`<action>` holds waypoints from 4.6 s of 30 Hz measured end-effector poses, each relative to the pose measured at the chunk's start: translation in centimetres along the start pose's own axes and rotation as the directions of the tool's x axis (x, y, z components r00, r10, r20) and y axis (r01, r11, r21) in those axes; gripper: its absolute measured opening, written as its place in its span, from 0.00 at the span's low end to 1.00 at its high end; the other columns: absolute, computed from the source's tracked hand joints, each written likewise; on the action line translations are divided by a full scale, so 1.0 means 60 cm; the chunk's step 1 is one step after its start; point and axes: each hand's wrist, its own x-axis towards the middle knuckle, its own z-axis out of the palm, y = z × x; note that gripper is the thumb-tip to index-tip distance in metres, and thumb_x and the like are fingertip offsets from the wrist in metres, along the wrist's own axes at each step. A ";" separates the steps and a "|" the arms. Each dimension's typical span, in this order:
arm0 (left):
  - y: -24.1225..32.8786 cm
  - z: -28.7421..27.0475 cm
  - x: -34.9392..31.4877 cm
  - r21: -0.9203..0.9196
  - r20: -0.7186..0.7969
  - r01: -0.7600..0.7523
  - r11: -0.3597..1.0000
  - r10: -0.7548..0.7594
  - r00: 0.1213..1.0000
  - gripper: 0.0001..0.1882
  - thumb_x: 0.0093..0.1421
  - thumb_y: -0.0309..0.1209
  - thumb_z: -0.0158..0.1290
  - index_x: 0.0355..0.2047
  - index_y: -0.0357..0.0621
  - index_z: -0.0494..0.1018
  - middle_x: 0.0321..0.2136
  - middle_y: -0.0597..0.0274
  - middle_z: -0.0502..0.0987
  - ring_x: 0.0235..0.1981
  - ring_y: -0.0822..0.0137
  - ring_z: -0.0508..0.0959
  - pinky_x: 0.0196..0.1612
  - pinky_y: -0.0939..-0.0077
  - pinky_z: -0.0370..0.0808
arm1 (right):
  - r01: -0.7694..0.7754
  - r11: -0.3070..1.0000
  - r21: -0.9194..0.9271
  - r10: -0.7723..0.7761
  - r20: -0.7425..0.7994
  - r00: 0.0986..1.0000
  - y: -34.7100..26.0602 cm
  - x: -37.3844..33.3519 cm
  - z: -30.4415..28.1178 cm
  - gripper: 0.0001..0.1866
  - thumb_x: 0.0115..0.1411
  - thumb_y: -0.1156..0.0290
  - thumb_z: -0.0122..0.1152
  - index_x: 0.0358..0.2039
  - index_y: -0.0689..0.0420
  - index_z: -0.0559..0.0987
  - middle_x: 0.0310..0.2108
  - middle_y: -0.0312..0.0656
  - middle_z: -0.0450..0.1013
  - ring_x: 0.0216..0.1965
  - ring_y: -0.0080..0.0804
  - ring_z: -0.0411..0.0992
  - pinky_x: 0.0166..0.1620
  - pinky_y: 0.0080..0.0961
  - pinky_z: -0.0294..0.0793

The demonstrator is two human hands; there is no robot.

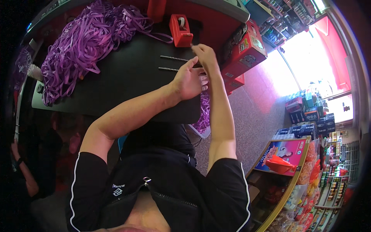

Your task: Assembling purple ribbons by attaching them to metal strips using adhesive tape.

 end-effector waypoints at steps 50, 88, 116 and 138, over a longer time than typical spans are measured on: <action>-0.008 -0.010 0.008 0.281 0.028 -0.072 0.957 0.067 0.997 0.26 0.61 0.38 0.51 0.55 0.38 0.59 0.61 0.32 0.47 0.65 0.45 0.44 0.66 0.55 0.37 | -0.022 0.912 0.410 0.049 -0.055 0.997 -0.024 -0.208 -0.081 0.12 0.58 0.72 0.59 0.41 0.64 0.78 0.34 0.37 0.77 0.37 0.19 0.72 0.44 0.17 0.70; -0.006 0.007 -0.003 0.164 -0.059 -0.074 0.984 0.085 0.995 0.24 0.64 0.38 0.45 0.60 0.54 0.56 0.59 0.28 0.47 0.64 0.42 0.46 0.66 0.53 0.34 | -0.204 0.938 -0.280 0.201 -0.039 0.979 0.069 -0.125 -0.093 0.23 0.50 0.53 0.64 0.37 0.59 0.81 0.29 0.40 0.78 0.31 0.25 0.73 0.40 0.22 0.70; -0.001 0.001 -0.001 0.147 0.002 -0.038 0.988 0.038 0.999 0.30 0.63 0.40 0.47 0.63 0.51 0.51 0.62 0.28 0.40 0.66 0.43 0.41 0.66 0.55 0.38 | -0.242 0.172 0.955 -0.355 0.289 0.889 0.243 -0.082 0.017 0.20 0.52 0.64 0.66 0.42 0.62 0.73 0.35 0.34 0.72 0.32 0.20 0.73 0.34 0.16 0.73; 0.002 -0.002 0.000 0.162 0.022 -0.021 0.987 0.018 1.000 0.28 0.63 0.40 0.45 0.62 0.53 0.54 0.61 0.29 0.44 0.64 0.46 0.47 0.65 0.57 0.42 | -0.486 0.666 0.566 0.195 0.497 0.846 0.149 -0.089 -0.115 0.13 0.53 0.67 0.63 0.35 0.61 0.78 0.29 0.36 0.75 0.31 0.22 0.73 0.37 0.21 0.73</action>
